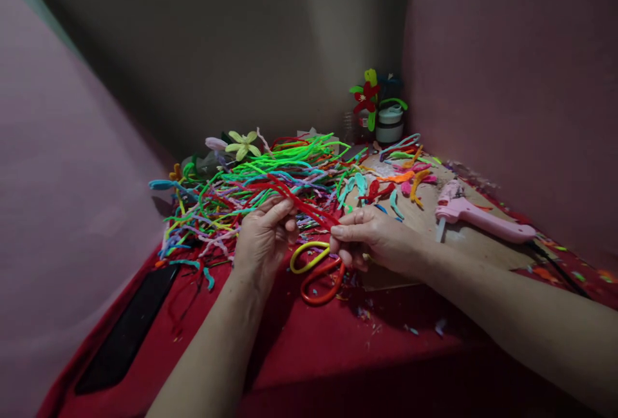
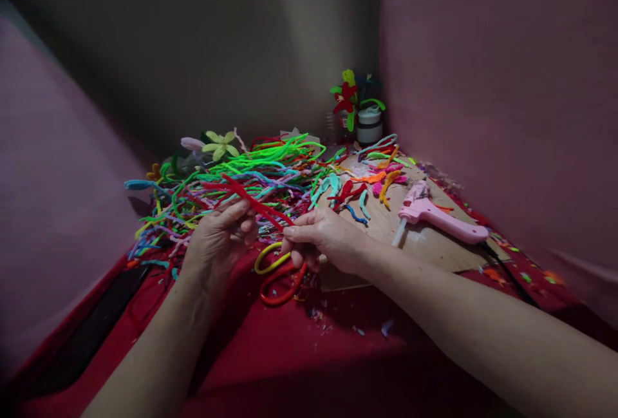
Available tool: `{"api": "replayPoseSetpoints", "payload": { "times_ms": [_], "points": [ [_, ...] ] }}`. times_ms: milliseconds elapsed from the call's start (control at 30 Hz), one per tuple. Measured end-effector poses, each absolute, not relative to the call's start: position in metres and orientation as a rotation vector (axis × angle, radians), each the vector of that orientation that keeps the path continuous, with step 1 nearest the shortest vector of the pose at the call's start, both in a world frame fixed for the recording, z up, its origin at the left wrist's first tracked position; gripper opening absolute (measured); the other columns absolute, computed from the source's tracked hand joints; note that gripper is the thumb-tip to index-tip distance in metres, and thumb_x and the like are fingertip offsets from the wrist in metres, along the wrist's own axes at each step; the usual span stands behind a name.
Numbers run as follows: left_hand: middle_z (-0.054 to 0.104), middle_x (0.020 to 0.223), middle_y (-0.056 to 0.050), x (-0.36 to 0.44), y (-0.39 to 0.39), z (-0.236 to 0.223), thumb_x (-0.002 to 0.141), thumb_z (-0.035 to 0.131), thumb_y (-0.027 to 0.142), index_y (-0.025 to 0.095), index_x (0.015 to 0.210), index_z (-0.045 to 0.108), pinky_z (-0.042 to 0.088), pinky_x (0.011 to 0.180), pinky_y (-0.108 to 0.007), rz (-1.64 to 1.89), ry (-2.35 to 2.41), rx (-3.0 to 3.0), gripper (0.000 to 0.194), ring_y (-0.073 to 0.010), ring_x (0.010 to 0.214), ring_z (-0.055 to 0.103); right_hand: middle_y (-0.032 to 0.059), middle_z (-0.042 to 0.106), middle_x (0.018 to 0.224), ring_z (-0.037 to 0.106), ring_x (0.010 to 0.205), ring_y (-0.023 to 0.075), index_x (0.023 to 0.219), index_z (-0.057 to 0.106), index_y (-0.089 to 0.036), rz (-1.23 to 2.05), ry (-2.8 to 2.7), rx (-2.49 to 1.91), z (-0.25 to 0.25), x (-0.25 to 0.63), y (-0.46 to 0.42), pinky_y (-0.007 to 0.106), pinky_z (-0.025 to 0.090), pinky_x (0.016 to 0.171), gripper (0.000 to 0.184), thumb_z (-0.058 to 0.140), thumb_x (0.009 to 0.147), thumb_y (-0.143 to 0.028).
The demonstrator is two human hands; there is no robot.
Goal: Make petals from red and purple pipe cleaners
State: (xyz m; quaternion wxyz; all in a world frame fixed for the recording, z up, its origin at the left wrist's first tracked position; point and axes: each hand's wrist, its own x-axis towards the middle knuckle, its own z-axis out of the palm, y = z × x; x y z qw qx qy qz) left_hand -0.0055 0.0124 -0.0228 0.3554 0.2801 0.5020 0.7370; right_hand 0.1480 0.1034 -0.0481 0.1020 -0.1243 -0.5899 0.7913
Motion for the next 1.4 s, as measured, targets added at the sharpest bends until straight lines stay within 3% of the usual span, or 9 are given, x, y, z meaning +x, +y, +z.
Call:
{"api": "replayPoseSetpoints", "payload": {
  "times_ms": [233,333,467,567,733,1033,1200,1400],
  "points": [
    [0.049,0.047,0.005,0.007,0.009,-0.021,0.062,0.066,0.017,0.015,0.058,0.055,0.033,0.037,-0.018,2.024,1.48,0.819,0.012,-0.0052,0.038,0.041,0.0001,0.058,0.049,0.044,0.034,0.0046,0.068,0.063,-0.01,2.344,-1.83,-0.365,-0.05,0.148,0.104,0.017,0.032,0.037,0.025,0.054,0.079,-0.03],
    [0.05,0.047,0.005,0.01,0.009,-0.02,0.063,0.066,0.019,0.016,0.063,0.057,0.033,0.038,-0.019,2.021,1.57,0.826,0.01,-0.0073,0.039,0.044,0.0002,0.058,0.051,0.045,0.036,0.0054,0.068,0.062,-0.01,2.337,-1.791,-0.358,-0.049,0.148,0.103,0.018,0.033,0.038,0.023,0.054,0.079,-0.029],
    [0.045,0.044,0.006,0.013,0.008,-0.02,0.064,0.068,0.02,0.016,0.062,0.054,0.028,0.037,-0.018,1.88,1.513,0.841,0.015,-0.0057,0.038,0.039,-0.0012,0.061,0.062,0.049,0.047,0.0052,0.074,0.06,-0.012,2.309,-1.755,-0.28,-0.046,0.148,0.098,0.019,0.039,0.049,0.007,0.062,0.072,-0.019],
    [0.038,0.043,0.008,0.019,0.008,-0.024,0.064,0.07,0.021,0.015,0.058,0.052,0.024,0.038,-0.016,1.745,1.498,0.874,0.02,-0.0027,0.038,0.031,0.0007,0.063,0.066,0.051,0.051,0.0054,0.076,0.059,-0.012,2.322,-1.687,-0.216,-0.048,0.147,0.098,0.018,0.04,0.052,0.01,0.064,0.071,-0.02],
    [0.047,0.052,0.006,0.03,0.007,-0.028,0.066,0.07,0.024,0.014,0.067,0.057,0.026,0.04,-0.015,1.648,1.528,0.935,0.017,-0.0022,0.043,0.037,0.001,0.062,0.058,0.052,0.044,0.0066,0.08,0.059,-0.012,2.385,-1.503,-0.236,-0.057,0.143,0.102,0.017,0.04,0.045,0.017,0.063,0.075,-0.028],
    [0.046,0.052,0.007,0.031,0.009,-0.02,0.063,0.07,0.021,0.014,0.067,0.058,0.03,0.039,-0.014,1.675,1.343,0.712,0.015,-0.0019,0.039,0.037,-0.0044,0.047,0.038,0.035,0.03,0.0044,0.07,0.059,-0.011,2.466,-1.44,-0.266,-0.049,0.146,0.104,0.017,0.025,0.033,0.01,0.057,0.072,-0.02],
    [0.053,0.056,0.005,0.03,0.01,-0.022,0.065,0.069,0.019,0.014,0.071,0.059,0.029,0.04,-0.014,1.657,1.363,0.737,0.013,-0.0009,0.04,0.038,-0.0091,0.037,0.037,0.023,0.031,0.0031,0.073,0.055,-0.014,2.552,-1.385,-0.252,-0.048,0.148,0.104,0.016,0.017,0.032,0.005,0.056,0.073,-0.019],
    [0.046,0.047,0.007,0.028,0.011,-0.024,0.069,0.067,0.017,0.013,0.066,0.053,0.024,0.037,-0.012,1.629,1.318,0.714,0.015,0.0,0.037,0.033,-0.012,0.028,0.039,0.016,0.033,0.0029,0.077,0.053,-0.017,2.465,-1.403,-0.331,-0.05,0.146,0.101,0.017,0.012,0.032,0.012,0.06,0.076,-0.027]
  ]
}}
